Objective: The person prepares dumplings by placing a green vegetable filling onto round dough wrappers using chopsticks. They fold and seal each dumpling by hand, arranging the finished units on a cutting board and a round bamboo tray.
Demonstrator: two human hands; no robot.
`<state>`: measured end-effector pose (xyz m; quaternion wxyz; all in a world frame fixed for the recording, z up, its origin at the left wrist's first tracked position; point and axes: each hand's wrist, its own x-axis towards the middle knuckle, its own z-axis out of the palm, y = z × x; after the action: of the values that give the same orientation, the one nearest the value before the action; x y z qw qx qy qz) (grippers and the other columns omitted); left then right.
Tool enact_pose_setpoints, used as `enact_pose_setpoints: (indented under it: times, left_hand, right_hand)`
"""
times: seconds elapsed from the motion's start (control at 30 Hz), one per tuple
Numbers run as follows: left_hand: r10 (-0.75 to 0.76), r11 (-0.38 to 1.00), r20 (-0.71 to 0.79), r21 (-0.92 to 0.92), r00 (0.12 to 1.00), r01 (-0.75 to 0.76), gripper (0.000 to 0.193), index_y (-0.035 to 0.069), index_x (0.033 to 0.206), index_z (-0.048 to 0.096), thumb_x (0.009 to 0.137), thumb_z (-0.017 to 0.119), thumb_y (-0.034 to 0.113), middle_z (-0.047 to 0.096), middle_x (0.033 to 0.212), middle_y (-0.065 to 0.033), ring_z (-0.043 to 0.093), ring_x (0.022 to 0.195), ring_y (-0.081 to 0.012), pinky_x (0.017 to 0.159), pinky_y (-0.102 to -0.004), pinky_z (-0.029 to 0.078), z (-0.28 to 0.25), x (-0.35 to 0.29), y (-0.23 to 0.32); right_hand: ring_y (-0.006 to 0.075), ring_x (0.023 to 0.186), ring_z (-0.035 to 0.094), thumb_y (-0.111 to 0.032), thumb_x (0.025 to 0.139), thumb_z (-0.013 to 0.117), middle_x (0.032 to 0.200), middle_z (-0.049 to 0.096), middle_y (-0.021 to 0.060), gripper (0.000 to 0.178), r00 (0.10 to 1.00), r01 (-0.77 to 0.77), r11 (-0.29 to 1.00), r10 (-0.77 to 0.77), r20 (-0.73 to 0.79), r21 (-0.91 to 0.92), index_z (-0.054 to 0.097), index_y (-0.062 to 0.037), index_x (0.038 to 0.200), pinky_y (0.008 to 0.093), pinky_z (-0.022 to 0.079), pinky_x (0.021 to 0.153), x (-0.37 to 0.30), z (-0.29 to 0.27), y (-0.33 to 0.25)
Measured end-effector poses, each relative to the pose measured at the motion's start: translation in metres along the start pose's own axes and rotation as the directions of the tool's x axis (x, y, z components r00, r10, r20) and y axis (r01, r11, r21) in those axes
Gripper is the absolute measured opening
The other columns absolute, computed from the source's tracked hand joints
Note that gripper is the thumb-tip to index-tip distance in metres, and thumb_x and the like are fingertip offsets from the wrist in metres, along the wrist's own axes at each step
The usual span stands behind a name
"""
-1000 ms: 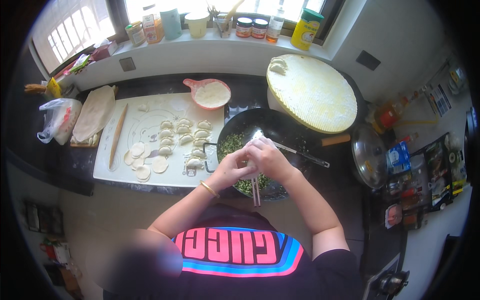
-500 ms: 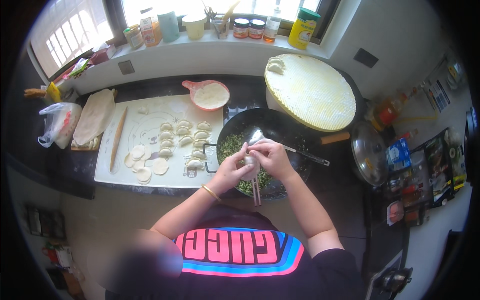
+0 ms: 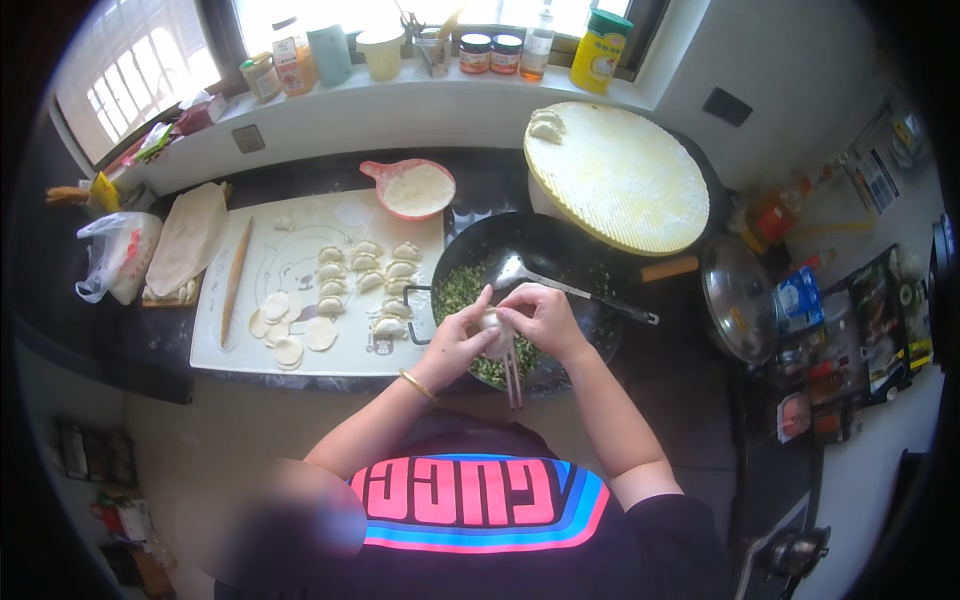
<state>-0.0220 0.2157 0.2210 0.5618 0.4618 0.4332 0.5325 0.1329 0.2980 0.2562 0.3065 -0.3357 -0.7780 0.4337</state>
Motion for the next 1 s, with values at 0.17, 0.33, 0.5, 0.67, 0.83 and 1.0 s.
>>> enact_pose_setpoints:
  times: [0.17,0.33,0.5,0.67,0.83,1.0]
  left_hand:
    - [0.03,0.998,0.076,0.055,0.997,-0.035,0.062,0.004,0.139,0.026,0.085,0.056,0.004,0.053,0.115,-0.0053,0.051,0.096,-0.0089,0.083,-0.024,0.044,0.001,0.0,-0.003]
    - [-0.06,0.996,0.038,-0.067,0.997,0.063,0.06,0.006,0.139,0.029,0.085,0.056,0.005,0.054,0.109,-0.0028,0.052,0.091,-0.0073,0.079,-0.0239,0.046,-0.004,-0.001,-0.007]
    - [0.028,1.0,0.038,0.008,0.999,-0.028,0.057,0.008,0.136,0.035,0.084,0.056,0.004,0.058,0.096,-0.0009,0.052,0.083,-0.0057,0.072,-0.0226,0.046,0.001,0.001,-0.006]
    - [-0.05,0.996,0.005,-0.071,0.999,0.05,0.056,0.008,0.137,0.034,0.085,0.057,0.007,0.056,0.094,0.0013,0.052,0.077,-0.0045,0.069,-0.0211,0.046,-0.001,0.0,-0.002]
    - [-0.032,0.996,0.044,-0.087,0.999,0.035,0.055,0.008,0.137,0.033,0.087,0.056,0.008,0.058,0.102,-0.0017,0.055,0.084,-0.0068,0.073,-0.0218,0.048,0.0,0.003,-0.005]
    - [-0.065,0.989,0.042,-0.129,0.997,0.07,0.052,0.006,0.136,0.035,0.087,0.055,0.006,0.059,0.105,-0.0049,0.055,0.09,-0.0087,0.078,-0.0236,0.048,0.004,0.0,-0.005]
  right_hand:
    - [0.0188,0.066,0.06,-0.011,0.07,0.065,0.074,0.062,0.0107,0.013,0.994,0.098,0.981,-0.104,-0.027,-0.167,0.064,0.0005,0.076,0.029,0.048,0.061,0.0,0.011,-0.002]
    - [0.0163,0.061,0.058,-0.013,0.07,0.067,0.072,0.061,0.0098,0.014,0.992,0.047,0.996,-0.038,-0.124,0.071,0.063,0.0007,0.071,0.0275,0.046,0.058,-0.005,0.014,0.005]
    - [0.0155,0.058,0.056,-0.012,0.07,0.066,0.068,0.059,0.0082,0.012,0.982,0.102,0.991,-0.115,-0.152,-0.089,0.062,0.0001,0.069,0.0278,0.045,0.055,-0.005,0.017,-0.002]
    - [0.0152,0.059,0.056,-0.01,0.071,0.065,0.068,0.059,0.0079,0.011,0.973,0.103,0.992,-0.114,-0.201,-0.068,0.062,0.0005,0.069,0.028,0.044,0.054,-0.007,0.019,-0.001]
    - [0.0165,0.059,0.055,-0.01,0.071,0.064,0.068,0.057,0.0084,0.011,0.986,0.042,0.999,-0.047,-0.159,-0.03,0.06,0.0005,0.07,0.0283,0.044,0.055,-0.008,0.015,0.002]
    - [0.0174,0.06,0.056,-0.009,0.071,0.064,0.07,0.058,0.0092,0.01,0.963,0.121,0.991,-0.13,-0.234,-0.052,0.061,0.0007,0.071,0.0289,0.045,0.056,-0.011,0.026,0.005]
